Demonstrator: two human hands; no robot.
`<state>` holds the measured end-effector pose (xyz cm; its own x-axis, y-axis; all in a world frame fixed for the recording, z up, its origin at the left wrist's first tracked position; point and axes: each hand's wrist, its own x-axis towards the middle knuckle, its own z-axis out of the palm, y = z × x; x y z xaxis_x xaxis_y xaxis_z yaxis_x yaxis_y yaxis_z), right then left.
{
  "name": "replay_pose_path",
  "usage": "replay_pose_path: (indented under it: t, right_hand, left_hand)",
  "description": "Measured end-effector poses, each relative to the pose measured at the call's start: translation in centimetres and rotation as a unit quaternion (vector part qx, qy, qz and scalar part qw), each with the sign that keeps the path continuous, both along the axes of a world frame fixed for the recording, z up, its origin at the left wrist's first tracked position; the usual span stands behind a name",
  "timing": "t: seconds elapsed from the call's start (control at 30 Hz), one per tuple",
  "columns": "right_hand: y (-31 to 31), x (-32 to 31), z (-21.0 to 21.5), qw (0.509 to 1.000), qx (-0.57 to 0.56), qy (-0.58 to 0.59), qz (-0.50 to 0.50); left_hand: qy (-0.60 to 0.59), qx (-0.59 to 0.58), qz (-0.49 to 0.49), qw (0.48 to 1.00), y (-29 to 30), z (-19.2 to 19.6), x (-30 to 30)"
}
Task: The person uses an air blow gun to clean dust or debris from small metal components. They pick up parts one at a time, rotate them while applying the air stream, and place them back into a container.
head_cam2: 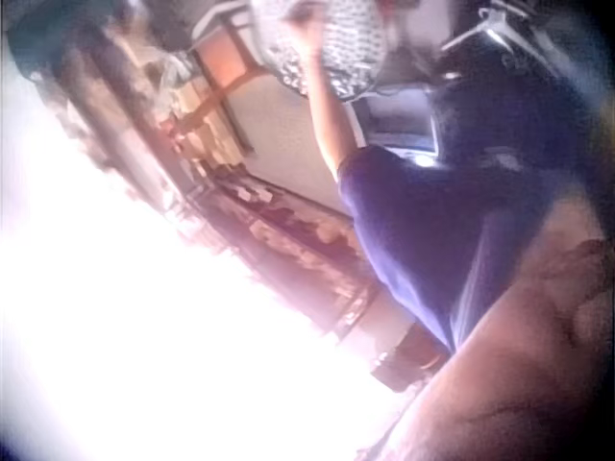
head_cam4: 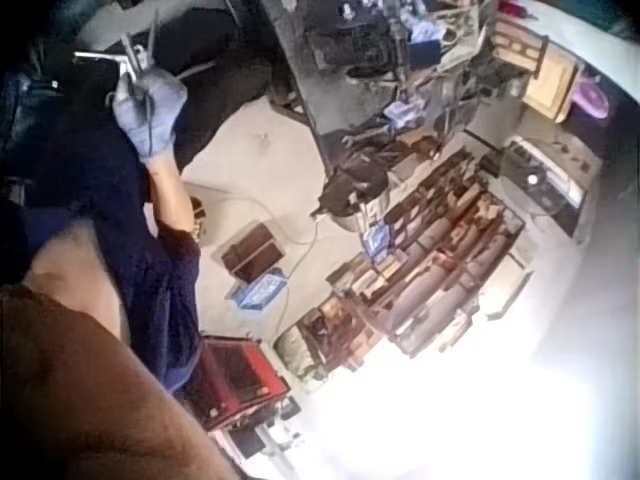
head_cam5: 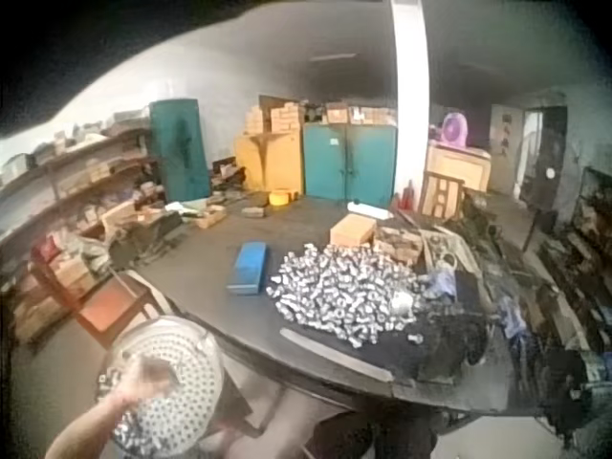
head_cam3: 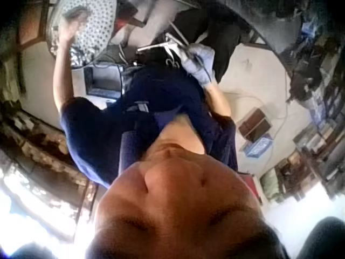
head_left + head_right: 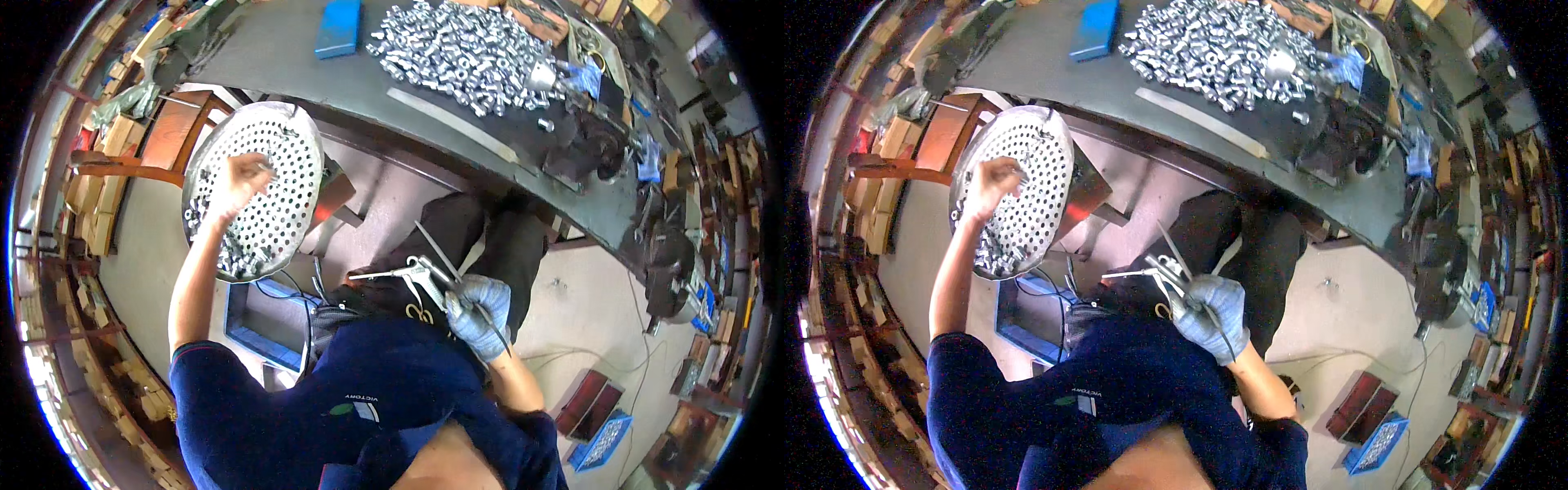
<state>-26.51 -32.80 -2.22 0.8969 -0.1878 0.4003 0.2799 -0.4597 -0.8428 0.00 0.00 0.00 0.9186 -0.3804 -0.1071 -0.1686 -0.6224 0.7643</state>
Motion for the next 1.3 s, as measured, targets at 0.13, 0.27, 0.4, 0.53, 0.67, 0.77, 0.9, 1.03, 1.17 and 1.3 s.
replay_pose_path:
  t: [0.13,0.27,0.4,0.53,0.67,0.77,0.9,1.03,1.17,1.3]
  right_hand:
    - [0.0,0.5,0.4,0.999,0.001,-0.016,0.029]
    - [-0.2,-0.1,0.6,1.000,-0.004,-0.007,-0.001]
    - [-0.8,-0.6,-0.2,1.000,-0.005,0.009,-0.018]
    - [-0.8,-0.3,-0.4,1.000,-0.016,-0.010,-0.023]
    - [-0.9,0.4,-0.4,1.000,-0.017,-0.009,-0.017]
    - [-1.1,0.6,-0.5,0.998,-0.070,0.003,0.003]
    - [-0.9,0.6,-0.4,0.998,-0.062,0.018,-0.003]
    - [-0.9,0.4,-0.9,0.999,-0.028,0.023,-0.029]
    - [-1.1,0.2,-0.9,0.999,0.015,0.031,-0.030]
    - [-1.8,-1.2,-0.4,0.999,0.015,0.043,-0.025]
  left_hand:
    - [0.306,-0.317,-0.143,0.886,-9.4,0.2,-7.2]
    - [0.467,-0.399,-0.143,0.776,-14.9,-1.9,-11.6]
    - [0.512,-0.425,-0.135,0.734,-16.2,-3.8,-12.5]
    - [0.513,-0.398,-0.093,0.755,-15.9,-3.8,-12.6]
    - [0.456,-0.361,-0.068,0.811,-15.9,-3.3,-12.6]
    - [0.434,-0.341,-0.147,0.821,-15.9,-3.0,-12.0]
    - [0.384,-0.240,-0.214,0.865,-16.6,-1.8,-11.8]
    - [0.350,-0.298,-0.218,0.861,-16.6,-2.1,-12.0]
    - [0.399,-0.318,-0.201,0.837,-16.8,-2.2,-12.0]
    - [0.265,-0.258,-0.180,0.911,-16.7,-2.1,-11.5]
